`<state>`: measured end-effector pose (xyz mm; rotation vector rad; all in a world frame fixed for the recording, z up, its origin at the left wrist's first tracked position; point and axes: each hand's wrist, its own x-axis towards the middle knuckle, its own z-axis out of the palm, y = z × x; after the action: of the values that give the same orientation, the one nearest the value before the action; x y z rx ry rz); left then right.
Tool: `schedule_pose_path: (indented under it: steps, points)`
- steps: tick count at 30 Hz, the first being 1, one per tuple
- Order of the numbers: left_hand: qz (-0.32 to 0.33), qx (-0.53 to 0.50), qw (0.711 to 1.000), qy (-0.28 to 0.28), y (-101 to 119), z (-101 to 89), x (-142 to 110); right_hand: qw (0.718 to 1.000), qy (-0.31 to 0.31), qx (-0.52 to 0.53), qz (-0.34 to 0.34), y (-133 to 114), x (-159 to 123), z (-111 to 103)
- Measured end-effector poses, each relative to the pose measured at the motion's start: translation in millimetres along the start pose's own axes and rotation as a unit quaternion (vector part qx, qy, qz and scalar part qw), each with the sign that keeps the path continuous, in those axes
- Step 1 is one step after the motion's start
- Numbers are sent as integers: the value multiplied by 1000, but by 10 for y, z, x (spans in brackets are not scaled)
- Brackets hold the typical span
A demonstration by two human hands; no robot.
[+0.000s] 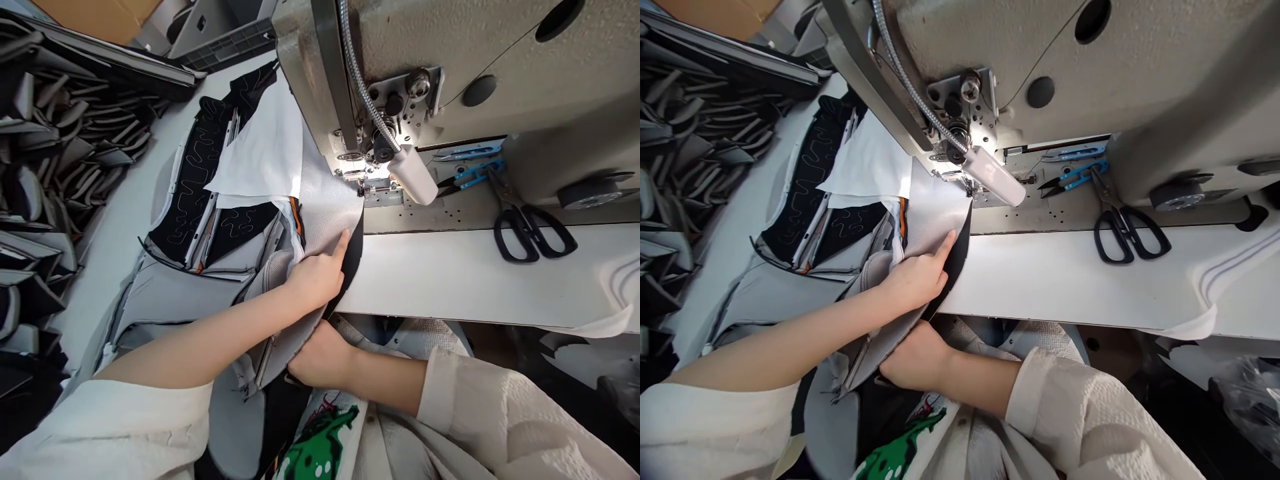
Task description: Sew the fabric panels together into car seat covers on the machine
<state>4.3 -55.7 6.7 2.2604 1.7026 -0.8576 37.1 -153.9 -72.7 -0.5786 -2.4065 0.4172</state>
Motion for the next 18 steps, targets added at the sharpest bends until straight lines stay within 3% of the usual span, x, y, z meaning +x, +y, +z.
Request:
schedule_pose_path:
  steps: [4,8,18]
  points:
    - [55,-95,993,-39,-56,-68,-18,998,-56,24,-27,45,-92,56]
    - [105,-241,962,-67,-109,-87,-7,994,-83,64,-42,47,-162,146]
    - [87,-232,967,-63,-116,-266,279,996,-78,38,11,154,-163,171]
